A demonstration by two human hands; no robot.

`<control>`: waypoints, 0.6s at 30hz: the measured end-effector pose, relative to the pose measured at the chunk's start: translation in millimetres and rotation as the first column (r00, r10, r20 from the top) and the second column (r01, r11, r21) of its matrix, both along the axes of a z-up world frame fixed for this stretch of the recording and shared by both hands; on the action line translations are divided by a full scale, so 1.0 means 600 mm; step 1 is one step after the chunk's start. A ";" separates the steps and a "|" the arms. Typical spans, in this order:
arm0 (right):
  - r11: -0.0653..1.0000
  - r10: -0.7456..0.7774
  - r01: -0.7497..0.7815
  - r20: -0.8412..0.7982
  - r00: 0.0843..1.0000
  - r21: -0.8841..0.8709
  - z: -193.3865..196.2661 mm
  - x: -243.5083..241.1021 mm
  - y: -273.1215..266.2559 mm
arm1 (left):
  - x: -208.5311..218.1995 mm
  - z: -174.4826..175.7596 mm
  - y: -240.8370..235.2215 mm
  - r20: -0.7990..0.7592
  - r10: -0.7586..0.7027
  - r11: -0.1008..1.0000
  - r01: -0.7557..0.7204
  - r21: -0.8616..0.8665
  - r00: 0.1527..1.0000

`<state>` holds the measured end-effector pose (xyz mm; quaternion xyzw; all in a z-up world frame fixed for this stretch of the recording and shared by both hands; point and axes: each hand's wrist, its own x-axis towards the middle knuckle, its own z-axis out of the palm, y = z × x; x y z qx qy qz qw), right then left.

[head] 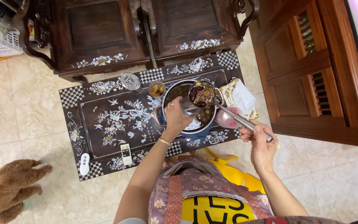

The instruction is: The person ladles sweet soup with solid ingredients from a large pot into small plastic cups arranged on a tray, filling the cups one at a time and arranging filled cups on the tray.

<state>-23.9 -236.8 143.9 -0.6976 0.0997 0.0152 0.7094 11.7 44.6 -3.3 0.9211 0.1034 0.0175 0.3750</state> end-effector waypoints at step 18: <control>0.837 0.459 -0.174 0.492 0.740 -0.519 -0.023 -0.062 -0.005 | 0.004 0.020 -0.021 0.071 0.116 0.957 -0.092 -0.276 0.991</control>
